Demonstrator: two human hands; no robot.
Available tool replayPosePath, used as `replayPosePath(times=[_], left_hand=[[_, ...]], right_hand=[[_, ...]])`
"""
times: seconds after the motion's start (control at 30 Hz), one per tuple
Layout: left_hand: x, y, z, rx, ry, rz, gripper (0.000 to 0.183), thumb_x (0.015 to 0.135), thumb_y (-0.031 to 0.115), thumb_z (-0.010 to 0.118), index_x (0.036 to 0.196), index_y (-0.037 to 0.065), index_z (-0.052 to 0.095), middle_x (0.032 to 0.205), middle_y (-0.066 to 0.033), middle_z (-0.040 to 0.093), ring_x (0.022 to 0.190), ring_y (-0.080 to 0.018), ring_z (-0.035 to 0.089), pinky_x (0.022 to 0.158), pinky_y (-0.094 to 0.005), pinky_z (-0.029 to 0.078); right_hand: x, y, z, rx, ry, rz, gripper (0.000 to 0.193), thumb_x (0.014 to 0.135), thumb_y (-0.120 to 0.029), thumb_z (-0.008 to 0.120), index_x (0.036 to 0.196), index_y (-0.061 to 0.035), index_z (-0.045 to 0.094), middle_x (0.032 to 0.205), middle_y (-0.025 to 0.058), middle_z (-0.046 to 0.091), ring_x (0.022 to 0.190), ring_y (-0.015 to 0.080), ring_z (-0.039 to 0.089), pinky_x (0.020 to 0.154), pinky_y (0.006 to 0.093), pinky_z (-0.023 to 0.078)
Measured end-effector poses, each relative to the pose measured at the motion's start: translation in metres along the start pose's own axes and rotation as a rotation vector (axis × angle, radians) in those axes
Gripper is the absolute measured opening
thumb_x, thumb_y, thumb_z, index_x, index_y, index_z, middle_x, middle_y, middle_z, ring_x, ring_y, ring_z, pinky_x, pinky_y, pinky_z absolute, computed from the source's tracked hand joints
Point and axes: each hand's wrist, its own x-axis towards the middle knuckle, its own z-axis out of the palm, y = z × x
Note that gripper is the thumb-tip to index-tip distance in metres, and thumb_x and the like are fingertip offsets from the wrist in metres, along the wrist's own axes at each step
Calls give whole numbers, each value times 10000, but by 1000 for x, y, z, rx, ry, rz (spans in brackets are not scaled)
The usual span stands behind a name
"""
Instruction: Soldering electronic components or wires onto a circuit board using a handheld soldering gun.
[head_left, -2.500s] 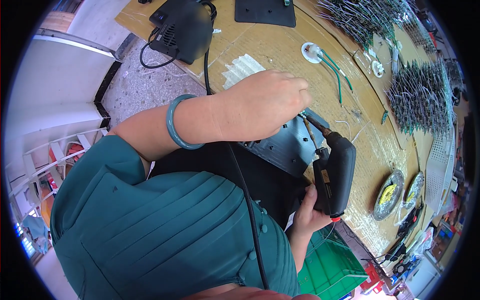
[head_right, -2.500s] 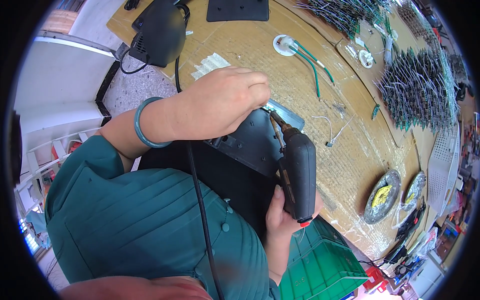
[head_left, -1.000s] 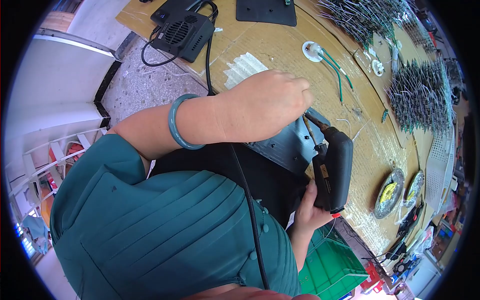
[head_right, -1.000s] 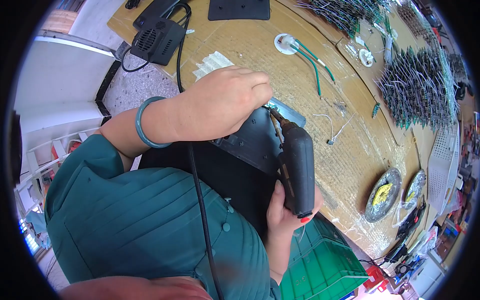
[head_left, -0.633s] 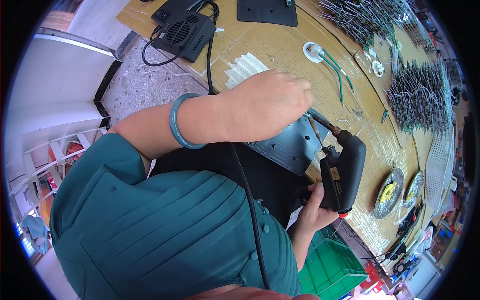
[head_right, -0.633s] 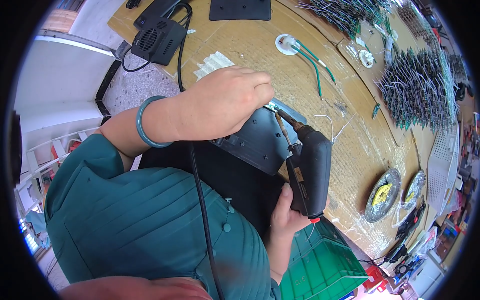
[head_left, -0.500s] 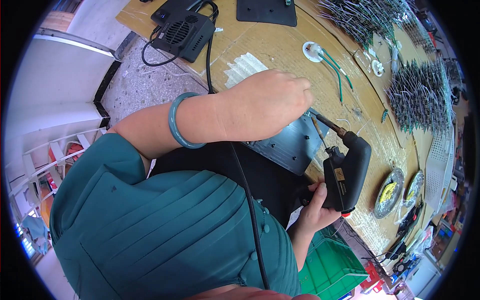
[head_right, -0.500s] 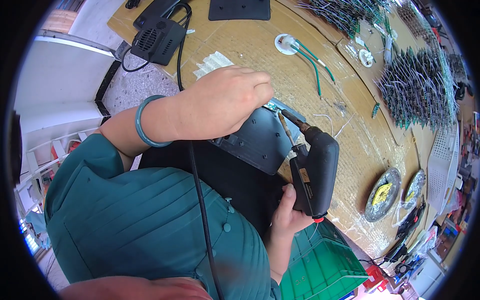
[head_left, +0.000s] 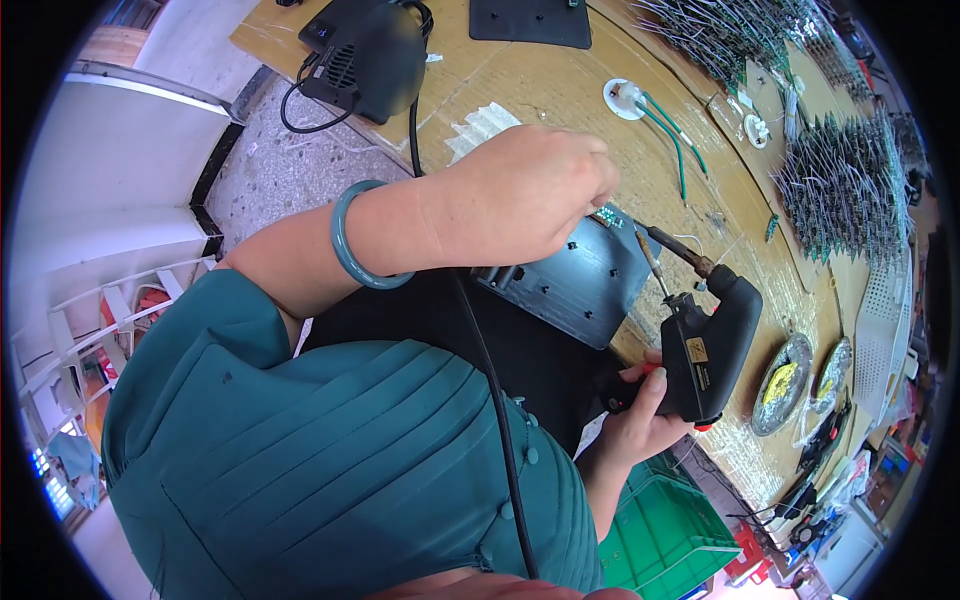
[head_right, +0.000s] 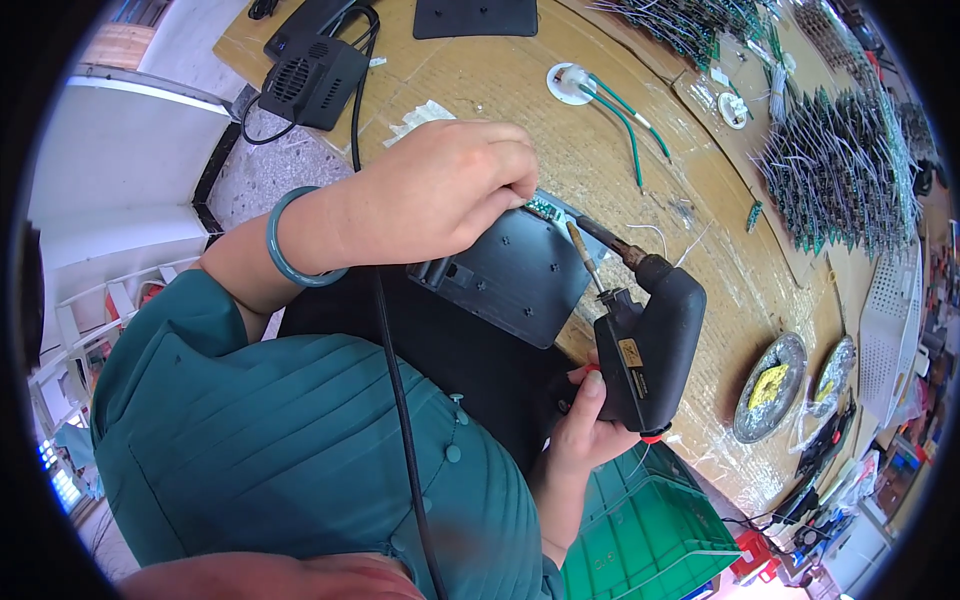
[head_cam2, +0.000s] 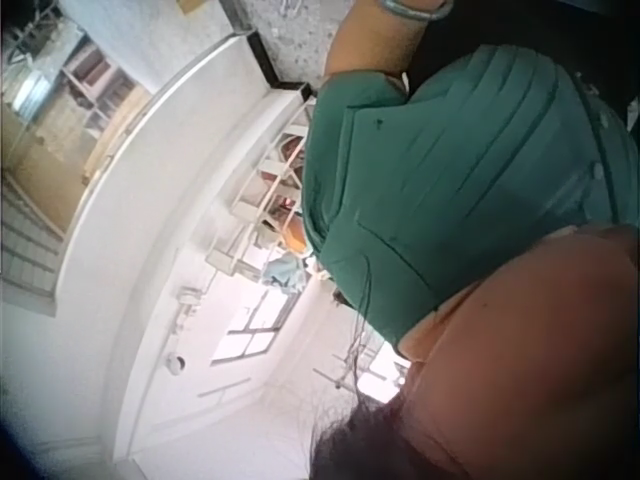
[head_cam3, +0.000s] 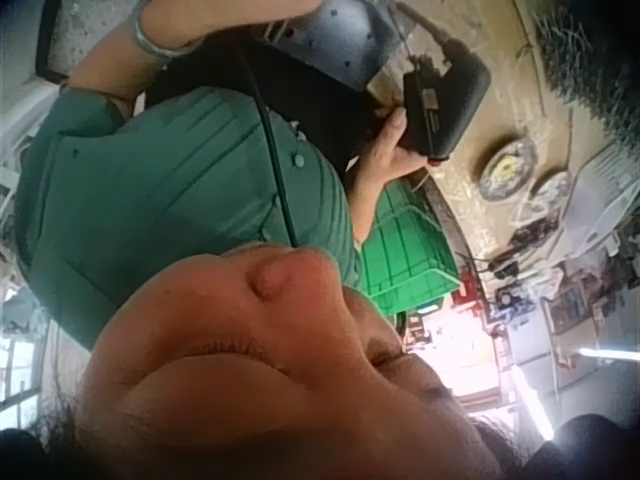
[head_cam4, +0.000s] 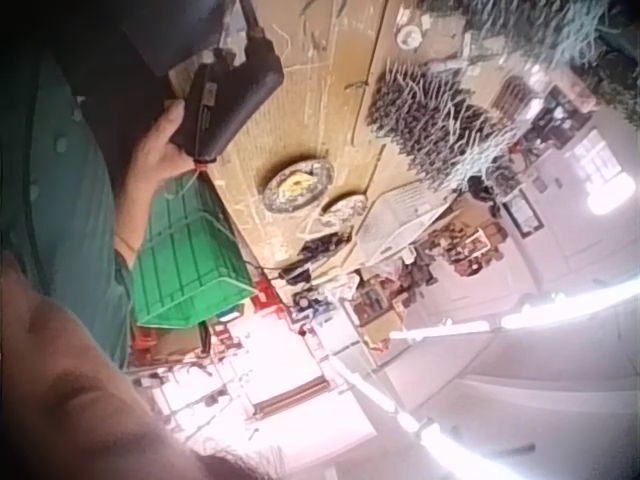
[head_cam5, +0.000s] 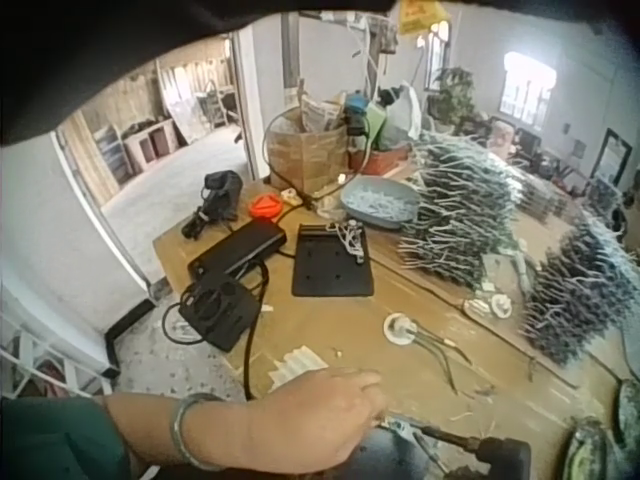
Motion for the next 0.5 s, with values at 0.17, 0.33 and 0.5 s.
replayPosePath(times=[0.17, 0.33, 0.5], left_hand=[[0, 1, 1, 8, 0, -11, 49, 765, 18, 561, 811, 1, 561, 826, -126, 565, 801, -317, 574, 707, -390, 464], [0, 1, 1, 36, -23, -8, 47, 763, 19, 566, 806, 2, 559, 819, -125, 560, 800, -314, 571, 710, -387, 463], [0, 2, 1, 86, -25, 13, 39, 761, 17, 567, 794, 1, 552, 821, -127, 557, 810, -313, 568, 716, -385, 462]], right_hand=[[1, 1, 0, 10, -7, -15, 222, 877, -92, 550, 1050, 43, 515, 858, 141, 615, 609, 123, 557, 580, 246, 464], [1, 0, 0, -10, -14, -35, 231, 875, -106, 554, 1046, 44, 515, 854, 141, 614, 604, 125, 555, 580, 249, 463], [1, 1, 0, -15, -2, -32, 236, 875, -111, 553, 1049, 45, 515, 855, 141, 614, 605, 126, 556, 580, 251, 462]])
